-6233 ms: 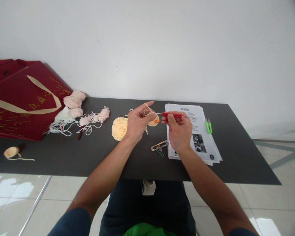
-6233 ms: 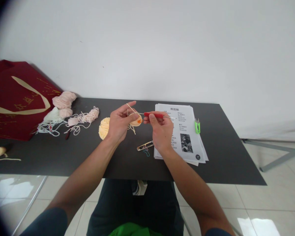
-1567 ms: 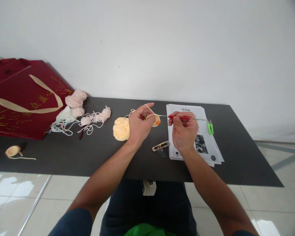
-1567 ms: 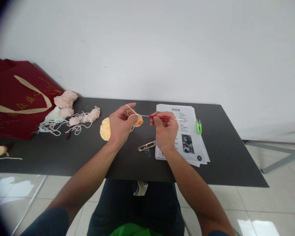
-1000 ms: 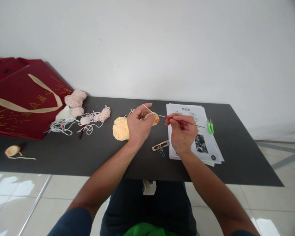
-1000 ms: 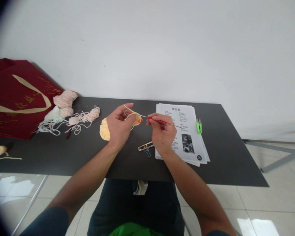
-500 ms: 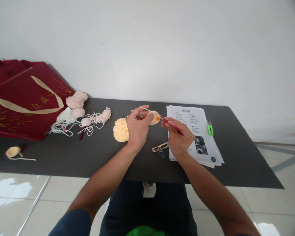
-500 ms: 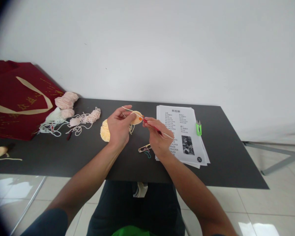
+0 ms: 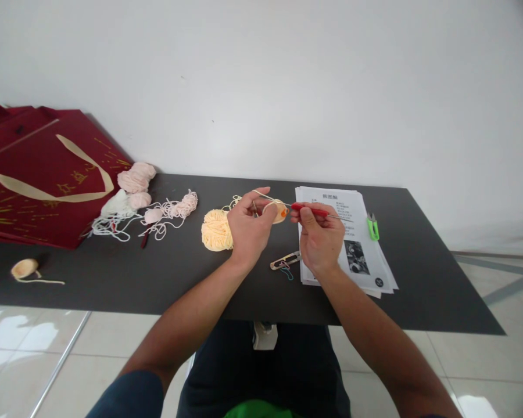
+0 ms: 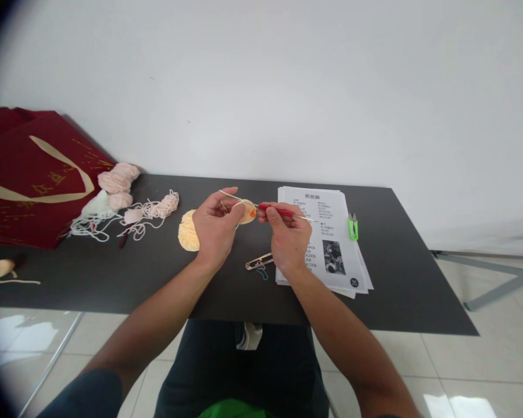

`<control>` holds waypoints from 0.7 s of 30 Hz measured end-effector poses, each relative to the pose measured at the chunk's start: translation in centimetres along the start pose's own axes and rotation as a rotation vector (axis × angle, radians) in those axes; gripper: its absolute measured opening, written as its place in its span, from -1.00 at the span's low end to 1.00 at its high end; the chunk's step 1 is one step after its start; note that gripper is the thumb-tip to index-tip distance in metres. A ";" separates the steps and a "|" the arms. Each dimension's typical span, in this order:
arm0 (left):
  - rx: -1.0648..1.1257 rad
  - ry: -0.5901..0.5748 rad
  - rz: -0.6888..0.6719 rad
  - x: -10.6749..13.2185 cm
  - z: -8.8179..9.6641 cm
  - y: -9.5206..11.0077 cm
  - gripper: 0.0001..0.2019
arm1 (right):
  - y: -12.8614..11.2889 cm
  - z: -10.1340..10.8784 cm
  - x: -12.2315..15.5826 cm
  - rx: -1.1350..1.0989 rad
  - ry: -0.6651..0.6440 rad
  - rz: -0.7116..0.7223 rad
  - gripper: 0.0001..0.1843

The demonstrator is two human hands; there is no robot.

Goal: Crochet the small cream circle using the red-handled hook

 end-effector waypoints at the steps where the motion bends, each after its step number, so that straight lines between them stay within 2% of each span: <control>1: -0.003 0.003 -0.011 0.0 0.0 0.1 -0.68 | 0.0 0.0 -0.1 -0.005 0.002 -0.015 -0.91; 7: -0.016 0.027 -0.075 -0.2 0.2 0.4 -0.69 | -0.2 0.3 -0.4 -0.009 0.031 -0.065 -0.81; 13: -0.211 0.011 -0.226 0.0 0.3 0.7 -0.71 | -0.3 0.4 -0.3 0.038 0.033 -0.017 -0.77; 18: -0.432 -0.067 -0.390 0.2 0.4 0.9 -0.79 | -0.9 0.3 -0.5 0.018 0.017 0.016 -0.78; 21: -0.481 -0.149 -0.453 0.3 0.4 0.8 -0.83 | -1.3 0.3 -0.9 0.011 0.008 -0.004 -0.76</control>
Point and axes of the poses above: each hand's wrist, its own x-axis away from the middle knuckle, its own z-axis out of the back of the hand, y = z × x, the point moved 1 cm from there along -x, towards the middle knuckle, and after that the axes turned 1 degree about x, right-handed, at the moved point
